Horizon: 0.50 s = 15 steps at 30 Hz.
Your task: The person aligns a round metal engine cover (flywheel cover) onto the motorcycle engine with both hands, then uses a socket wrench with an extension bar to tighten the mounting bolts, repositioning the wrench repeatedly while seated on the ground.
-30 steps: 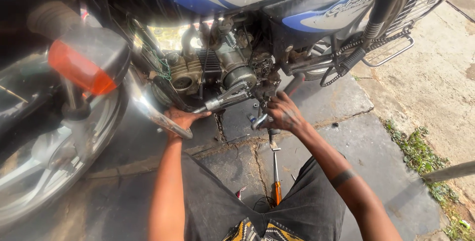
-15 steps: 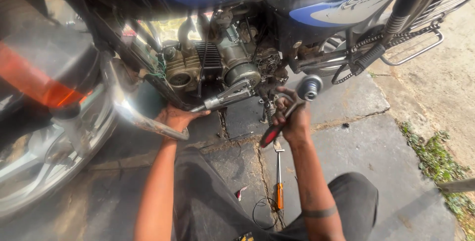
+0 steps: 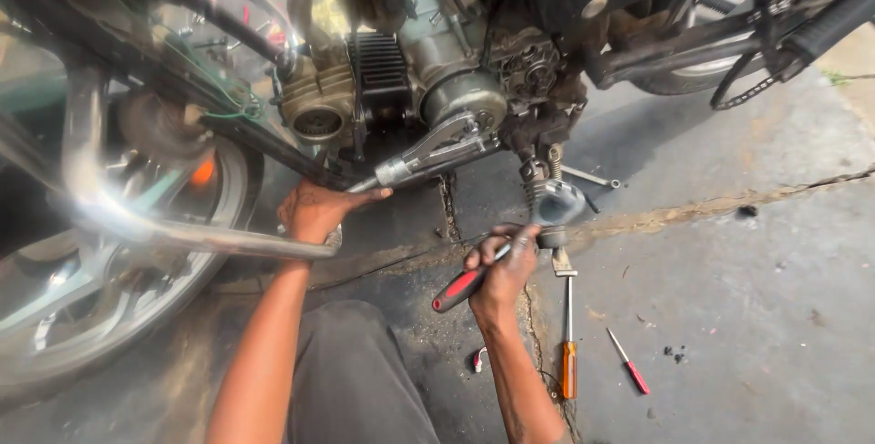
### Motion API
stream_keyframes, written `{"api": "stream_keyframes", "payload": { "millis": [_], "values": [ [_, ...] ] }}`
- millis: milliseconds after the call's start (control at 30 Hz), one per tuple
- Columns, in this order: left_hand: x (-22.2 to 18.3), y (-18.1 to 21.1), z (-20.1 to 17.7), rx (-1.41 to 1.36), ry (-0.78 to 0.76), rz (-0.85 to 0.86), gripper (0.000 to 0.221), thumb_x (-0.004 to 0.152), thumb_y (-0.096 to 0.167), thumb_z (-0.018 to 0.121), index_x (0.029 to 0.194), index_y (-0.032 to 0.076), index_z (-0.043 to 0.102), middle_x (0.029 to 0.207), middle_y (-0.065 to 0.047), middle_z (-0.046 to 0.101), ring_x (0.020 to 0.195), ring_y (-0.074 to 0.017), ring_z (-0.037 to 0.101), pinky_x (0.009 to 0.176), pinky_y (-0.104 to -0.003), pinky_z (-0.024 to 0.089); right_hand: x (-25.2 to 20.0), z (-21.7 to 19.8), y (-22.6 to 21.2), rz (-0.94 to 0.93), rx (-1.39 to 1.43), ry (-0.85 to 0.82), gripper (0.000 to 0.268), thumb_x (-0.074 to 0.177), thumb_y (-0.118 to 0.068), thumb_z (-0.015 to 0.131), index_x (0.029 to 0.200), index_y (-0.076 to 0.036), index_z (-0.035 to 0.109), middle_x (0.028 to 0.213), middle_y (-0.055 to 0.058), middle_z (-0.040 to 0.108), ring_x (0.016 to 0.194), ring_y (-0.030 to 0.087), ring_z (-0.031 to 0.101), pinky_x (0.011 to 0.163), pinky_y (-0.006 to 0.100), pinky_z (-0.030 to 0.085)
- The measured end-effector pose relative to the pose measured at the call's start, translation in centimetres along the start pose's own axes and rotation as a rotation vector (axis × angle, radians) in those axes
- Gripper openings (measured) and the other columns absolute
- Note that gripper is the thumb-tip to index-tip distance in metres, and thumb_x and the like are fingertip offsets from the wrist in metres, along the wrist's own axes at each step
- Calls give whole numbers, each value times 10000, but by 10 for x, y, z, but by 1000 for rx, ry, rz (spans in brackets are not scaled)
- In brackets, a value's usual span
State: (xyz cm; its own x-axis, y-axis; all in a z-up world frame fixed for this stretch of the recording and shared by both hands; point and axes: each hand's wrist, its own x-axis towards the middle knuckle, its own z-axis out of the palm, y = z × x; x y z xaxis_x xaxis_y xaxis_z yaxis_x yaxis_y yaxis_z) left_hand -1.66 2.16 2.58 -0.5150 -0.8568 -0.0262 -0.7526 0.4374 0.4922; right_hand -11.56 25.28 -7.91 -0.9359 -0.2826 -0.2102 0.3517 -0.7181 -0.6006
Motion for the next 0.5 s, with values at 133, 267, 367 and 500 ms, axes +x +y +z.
{"api": "stream_keyframes", "payload": {
  "millis": [133,267,367,500],
  "values": [
    [4,2,-1,83,-15,-48,1305,387,805,862,1426,83,542,1256,-139,705,1201,-336,648,1037,-478,469,0,13,19,116,-82,-217,613,1049,-593,352,1052,-8,535,541,0,423,397,140,499,400,281,460],
    [7,-1,-1,146,-108,-122,1249,410,826,830,1422,130,602,1277,-148,717,1227,-349,662,1070,-463,490,9,28,48,14,-83,-204,518,1032,-549,396,1161,-59,504,570,-3,409,417,139,482,396,300,444],
    [8,2,-5,40,-47,-94,1231,380,802,869,1335,64,622,1231,-120,744,1227,-322,658,1096,-469,445,10,21,61,-90,-123,-102,495,1076,-520,426,1116,-31,489,582,-3,394,436,138,487,407,314,460],
    [12,4,-9,99,-120,-41,1143,404,787,845,1343,162,652,1256,-109,708,1221,-353,627,1037,-512,455,10,44,39,-94,-57,-229,545,1073,-544,396,1144,-20,528,574,-13,411,438,129,519,434,298,491]
  ]
}}
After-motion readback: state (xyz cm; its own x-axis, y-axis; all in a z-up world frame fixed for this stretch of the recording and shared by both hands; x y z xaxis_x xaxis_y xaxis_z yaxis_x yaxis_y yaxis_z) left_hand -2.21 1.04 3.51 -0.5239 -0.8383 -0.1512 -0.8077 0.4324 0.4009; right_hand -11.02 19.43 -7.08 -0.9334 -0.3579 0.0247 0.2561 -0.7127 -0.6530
